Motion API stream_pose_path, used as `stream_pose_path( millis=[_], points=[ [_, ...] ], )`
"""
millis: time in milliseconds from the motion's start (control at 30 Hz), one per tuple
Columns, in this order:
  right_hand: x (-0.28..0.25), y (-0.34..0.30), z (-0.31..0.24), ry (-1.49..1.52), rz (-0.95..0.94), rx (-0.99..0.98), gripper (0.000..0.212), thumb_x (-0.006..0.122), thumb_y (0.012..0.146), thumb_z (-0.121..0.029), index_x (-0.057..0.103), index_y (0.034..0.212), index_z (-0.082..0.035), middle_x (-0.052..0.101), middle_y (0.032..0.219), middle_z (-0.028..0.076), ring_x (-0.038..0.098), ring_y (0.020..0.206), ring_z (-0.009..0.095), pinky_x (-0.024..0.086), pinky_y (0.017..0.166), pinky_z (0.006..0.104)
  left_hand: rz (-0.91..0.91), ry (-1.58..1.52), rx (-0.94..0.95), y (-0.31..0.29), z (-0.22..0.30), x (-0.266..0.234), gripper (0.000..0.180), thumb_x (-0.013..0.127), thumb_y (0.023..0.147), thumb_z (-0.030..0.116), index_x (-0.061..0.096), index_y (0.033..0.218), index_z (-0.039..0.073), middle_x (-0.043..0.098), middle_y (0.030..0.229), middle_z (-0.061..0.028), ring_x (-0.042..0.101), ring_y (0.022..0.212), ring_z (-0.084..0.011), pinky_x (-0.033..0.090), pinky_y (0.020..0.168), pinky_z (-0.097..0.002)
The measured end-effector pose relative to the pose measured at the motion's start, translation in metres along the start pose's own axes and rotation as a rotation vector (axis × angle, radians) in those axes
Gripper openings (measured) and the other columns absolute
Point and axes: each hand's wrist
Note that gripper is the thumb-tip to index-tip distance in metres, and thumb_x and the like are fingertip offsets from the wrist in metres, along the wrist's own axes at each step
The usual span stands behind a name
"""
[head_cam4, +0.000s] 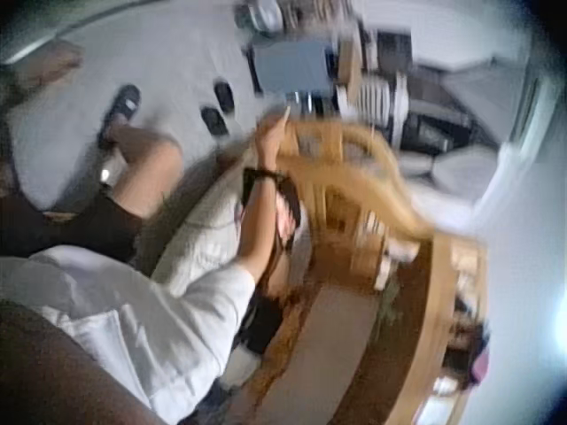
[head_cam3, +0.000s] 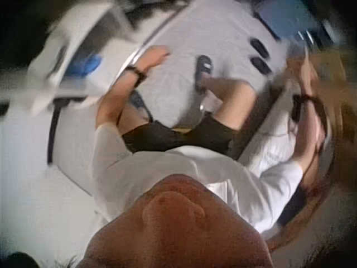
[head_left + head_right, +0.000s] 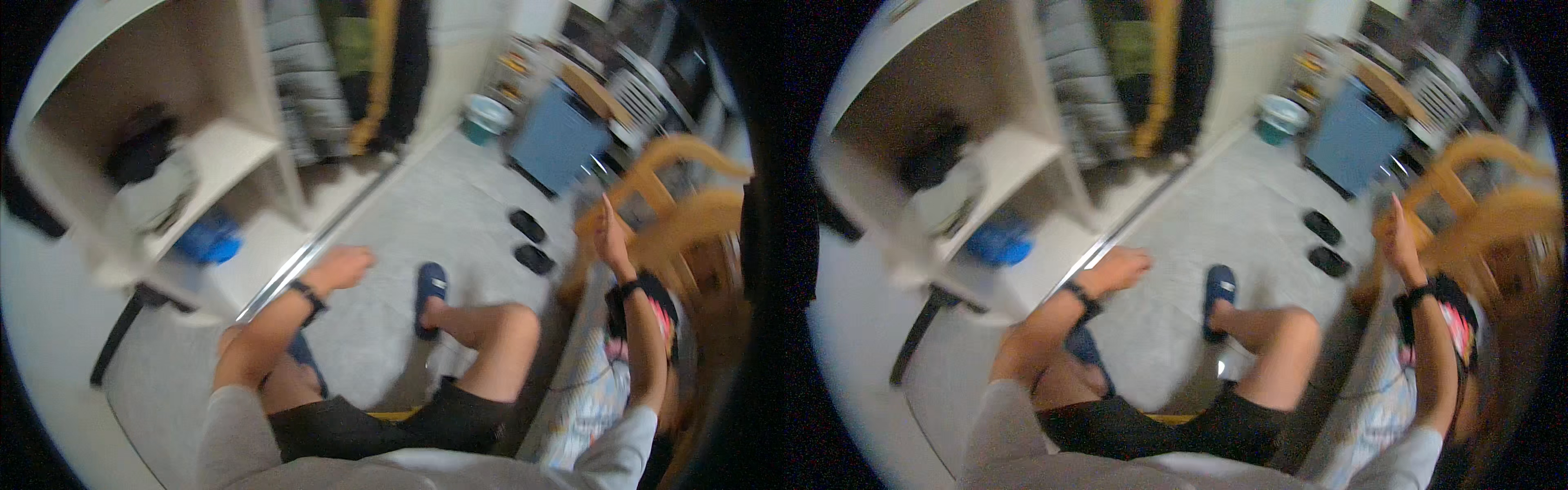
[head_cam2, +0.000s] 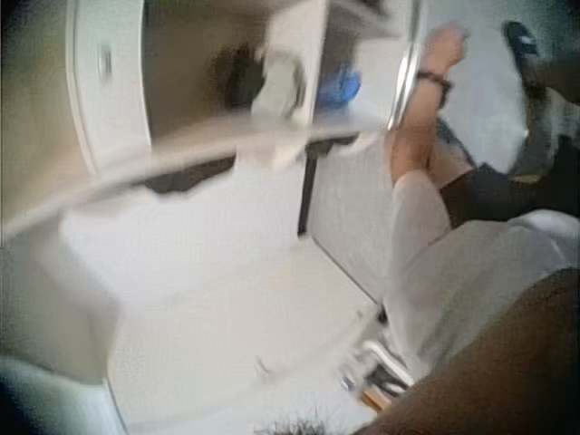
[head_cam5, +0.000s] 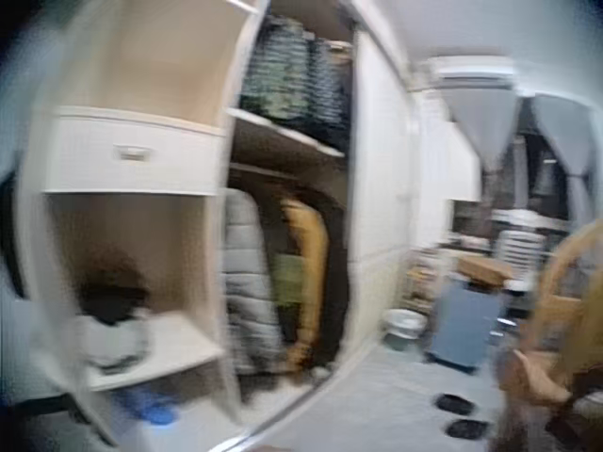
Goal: The person picks up several garments from a shelf one by one, including black pants, a printed t-shirt, and blue jeans, and places them onto a stack on a bed.
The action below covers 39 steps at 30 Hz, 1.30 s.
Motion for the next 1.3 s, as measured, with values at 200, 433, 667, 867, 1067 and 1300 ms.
stream_pose_path(
  millis=[200, 433, 667, 867, 1067, 1300],
  points=[
    [0.091, 0.094, -0.403, 0.683, -0.648, -0.312, 0.090, 0.068, 0.086, 0.006, 0.026, 0.162, -0.017, 0.066, 0.127, 0.018, 0.072, 0.103, 0.025, 0.060, 0.086, 0.0372, 0.058, 0.069, -0.088, -0.049, -0.014, -0.043, 0.015, 0.060, 0.083, 0.012, 0.065, 0.094, 0.003, 0.066, 0.098, -0.0162, 0.068, 0.091, -0.0392, 0.054, 0.083, -0.0508],
    [0.146, 0.133, -0.686, 0.547, -0.561, -0.901, 0.052, 0.072, 0.086, -0.005, 0.058, 0.136, -0.001, 0.074, 0.110, 0.016, 0.072, 0.095, 0.023, 0.058, 0.086, 0.0360, 0.155, 0.019, -0.223, -0.079, -0.022, -0.067, 0.023, 0.058, 0.080, 0.011, 0.066, 0.100, 0.002, 0.068, 0.103, -0.0188, 0.070, 0.094, -0.0396, 0.055, 0.083, -0.0512],
    [0.240, 0.154, -0.821, 0.560, -0.299, -1.045, 0.037, 0.076, 0.087, -0.016, 0.068, 0.118, 0.002, 0.075, 0.107, 0.020, 0.073, 0.095, 0.033, 0.057, 0.089, 0.0393, -0.102, -0.008, -0.330, -0.099, -0.031, -0.087, 0.019, 0.061, 0.084, 0.009, 0.066, 0.095, -0.005, 0.071, 0.105, -0.0277, 0.073, 0.094, -0.0409, 0.058, 0.079, -0.0504],
    [0.270, 0.181, -0.893, 0.832, 0.075, -1.052, 0.058, 0.078, 0.090, -0.044, 0.066, 0.121, 0.004, 0.066, 0.121, 0.023, 0.067, 0.109, 0.038, 0.055, 0.092, 0.0454, 0.148, -0.016, -0.307, -0.119, -0.053, -0.078, 0.015, 0.063, 0.082, 0.014, 0.064, 0.088, -0.001, 0.069, 0.092, -0.0226, 0.072, 0.084, -0.0412, 0.058, 0.076, -0.0506],
    [0.276, 0.233, -0.955, 0.729, -0.009, -0.869, 0.044, 0.075, 0.090, -0.032, 0.069, 0.120, 0.000, 0.067, 0.120, 0.026, 0.065, 0.114, 0.041, 0.052, 0.098, 0.0478, 0.452, -0.033, -0.251, -0.134, -0.071, -0.055, 0.012, 0.061, 0.076, 0.010, 0.063, 0.084, 0.001, 0.065, 0.080, -0.0193, 0.068, 0.072, -0.0396, 0.056, 0.068, -0.0491],
    [0.283, 0.283, -1.012, 0.427, 0.115, -0.978, 0.043, 0.063, 0.088, 0.002, 0.066, 0.129, -0.009, 0.068, 0.131, 0.016, 0.066, 0.120, 0.038, 0.054, 0.103, 0.0446, 0.750, 0.059, -0.215, -0.137, -0.080, -0.043, 0.007, 0.062, 0.073, 0.011, 0.057, 0.078, 0.008, 0.057, 0.074, -0.0117, 0.060, 0.065, -0.0313, 0.049, 0.060, -0.0444]
  ],
)
Point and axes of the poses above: each hand's wrist, its own y-axis towards the middle knuckle, its own x-axis out of the palm, z = x × y
